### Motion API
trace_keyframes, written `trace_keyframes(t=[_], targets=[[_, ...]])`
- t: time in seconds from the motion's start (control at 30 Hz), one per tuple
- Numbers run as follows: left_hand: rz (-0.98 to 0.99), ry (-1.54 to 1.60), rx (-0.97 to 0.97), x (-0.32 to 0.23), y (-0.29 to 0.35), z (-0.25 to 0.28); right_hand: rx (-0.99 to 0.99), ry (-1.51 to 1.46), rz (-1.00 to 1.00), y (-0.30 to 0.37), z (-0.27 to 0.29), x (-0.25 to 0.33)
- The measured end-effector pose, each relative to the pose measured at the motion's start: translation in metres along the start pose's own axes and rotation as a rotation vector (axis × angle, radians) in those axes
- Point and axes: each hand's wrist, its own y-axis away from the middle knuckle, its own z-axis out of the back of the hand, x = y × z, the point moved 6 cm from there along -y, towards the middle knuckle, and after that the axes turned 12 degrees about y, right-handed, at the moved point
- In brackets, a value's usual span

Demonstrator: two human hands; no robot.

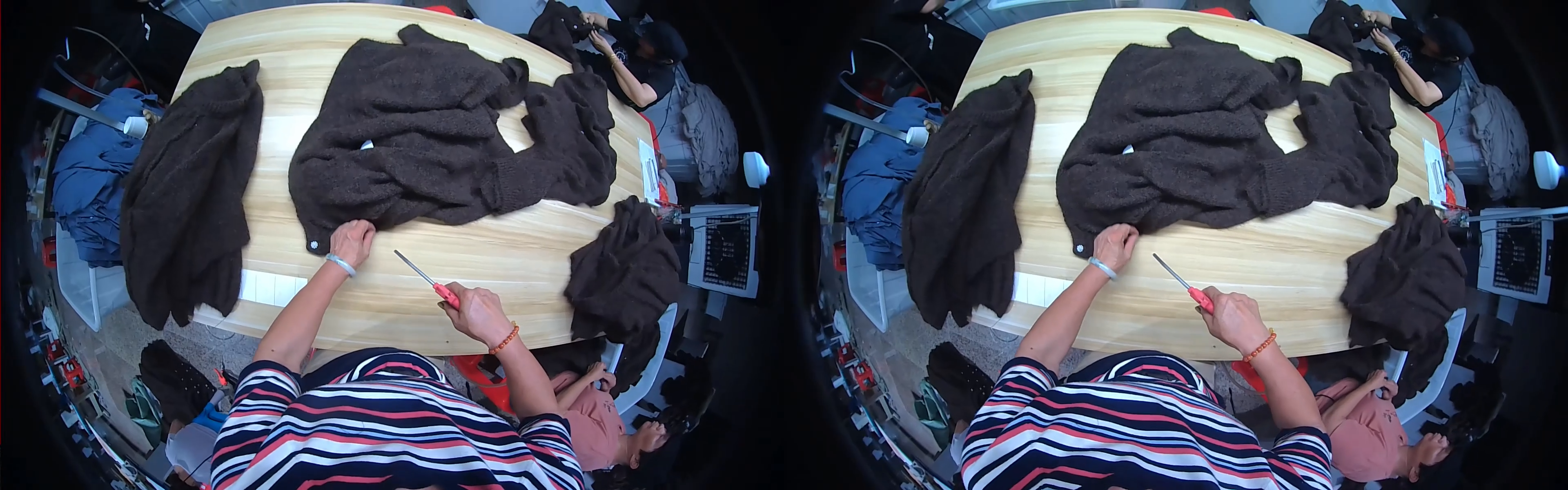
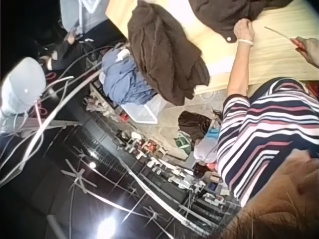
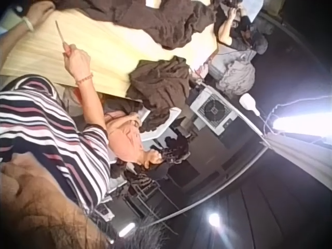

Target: Trimming loose threads from sweaters using thread nippers.

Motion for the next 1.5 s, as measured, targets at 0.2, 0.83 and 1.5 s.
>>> trace_keyframes(t=[0.2, 0.83, 1.5], targets=[[0.111, 0.168, 0.483, -0.01, 0.081, -0.019, 0.11, 0.051, 0.125, 0.006, -0.018, -0.004], [0.356, 0.121, -0.147, 0.046, 0.031, 0.088, -0.542, -0.189, -0.056, -0.158, 0.096, -0.003], [0.341, 0.309, -0.24, -0.05, 0.08, 0.04, -0.461, -0.253, -0.336, -0.163, 0.121, -0.117]])
